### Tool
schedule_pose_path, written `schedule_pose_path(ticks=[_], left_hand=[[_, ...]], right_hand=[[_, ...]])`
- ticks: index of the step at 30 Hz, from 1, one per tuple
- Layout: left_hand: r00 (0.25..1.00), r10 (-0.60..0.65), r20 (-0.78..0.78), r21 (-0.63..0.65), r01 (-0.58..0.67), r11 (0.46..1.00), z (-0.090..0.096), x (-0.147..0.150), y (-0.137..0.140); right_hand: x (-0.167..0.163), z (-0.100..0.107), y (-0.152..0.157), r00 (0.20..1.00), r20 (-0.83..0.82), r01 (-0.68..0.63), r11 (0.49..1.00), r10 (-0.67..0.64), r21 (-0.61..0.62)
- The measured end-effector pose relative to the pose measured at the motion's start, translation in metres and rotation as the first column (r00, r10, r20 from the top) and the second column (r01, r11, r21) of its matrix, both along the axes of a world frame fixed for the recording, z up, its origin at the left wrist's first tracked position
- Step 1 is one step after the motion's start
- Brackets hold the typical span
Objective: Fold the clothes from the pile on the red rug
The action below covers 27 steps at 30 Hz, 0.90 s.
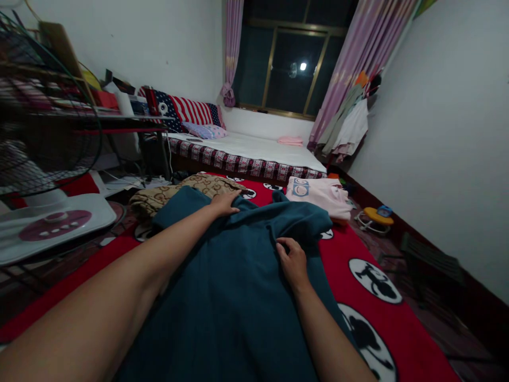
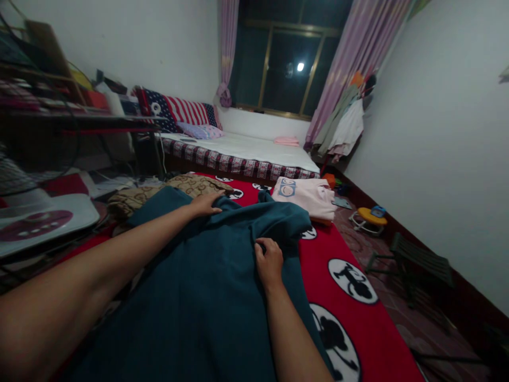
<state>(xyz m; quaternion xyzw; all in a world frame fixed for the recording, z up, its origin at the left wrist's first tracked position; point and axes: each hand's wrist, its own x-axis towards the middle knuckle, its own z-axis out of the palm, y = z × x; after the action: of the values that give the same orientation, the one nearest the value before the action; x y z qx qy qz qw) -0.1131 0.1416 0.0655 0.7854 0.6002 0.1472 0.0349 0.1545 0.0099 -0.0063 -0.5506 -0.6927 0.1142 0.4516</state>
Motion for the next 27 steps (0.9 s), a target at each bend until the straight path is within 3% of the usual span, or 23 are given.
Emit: schedule_pose_path(ticks=[5,9,12,14,16,18,20,21,23,27], left_hand=[[0.997,0.061,0.046,0.012,-0.062,0.998,0.006,0.008,-0.001],[0.977,0.148,0.157,0.181,-0.175,0.968,0.028,0.008,-0.015],[0.955,0.058,0.293,0.464,-0.194,0.864,0.044,0.003,-0.045],[0.964,-0.083,0.252,0.608,-0.091,0.788,0.047,-0.002,-0.075],[0.974,-0.219,0.065,0.602,0.137,0.787,0.039,-0.007,-0.110],[0.915,-0.383,-0.130,0.435,0.399,0.807,0.021,-0.009,-0.145],[0.833,-0.511,-0.213,0.226,0.551,0.803,-0.002,-0.009,-0.174],[0.820,-0.534,-0.205,0.169,0.568,0.806,-0.013,-0.008,-0.185],[0.859,-0.502,-0.098,0.171,0.512,0.842,-0.030,-0.004,-0.199],[0.921,-0.293,0.258,0.299,0.213,0.930,-0.042,0.004,-0.199]], right_hand=[[0.000,0.000,0.000,1.000,-0.008,-0.003,1.000,0.003,0.002],[0.000,0.000,-0.001,0.999,-0.047,-0.023,1.000,0.023,0.015],[0.002,0.002,-0.003,0.989,-0.146,0.023,0.994,-0.006,0.111],[0.003,0.006,-0.004,0.972,-0.221,0.132,0.960,-0.077,0.246],[0.004,0.010,-0.006,0.946,-0.286,0.254,0.895,-0.151,0.366],[0.005,0.014,-0.008,0.918,-0.335,0.348,0.839,-0.214,0.419],[0.006,0.016,-0.009,0.886,-0.375,0.425,0.801,-0.272,0.422],[0.007,0.017,-0.009,0.869,-0.394,0.459,0.786,-0.300,0.414],[0.011,0.016,-0.008,0.836,-0.429,0.513,0.761,-0.341,0.396],[0.019,0.013,-0.004,0.807,-0.471,0.540,0.766,-0.356,0.347]])
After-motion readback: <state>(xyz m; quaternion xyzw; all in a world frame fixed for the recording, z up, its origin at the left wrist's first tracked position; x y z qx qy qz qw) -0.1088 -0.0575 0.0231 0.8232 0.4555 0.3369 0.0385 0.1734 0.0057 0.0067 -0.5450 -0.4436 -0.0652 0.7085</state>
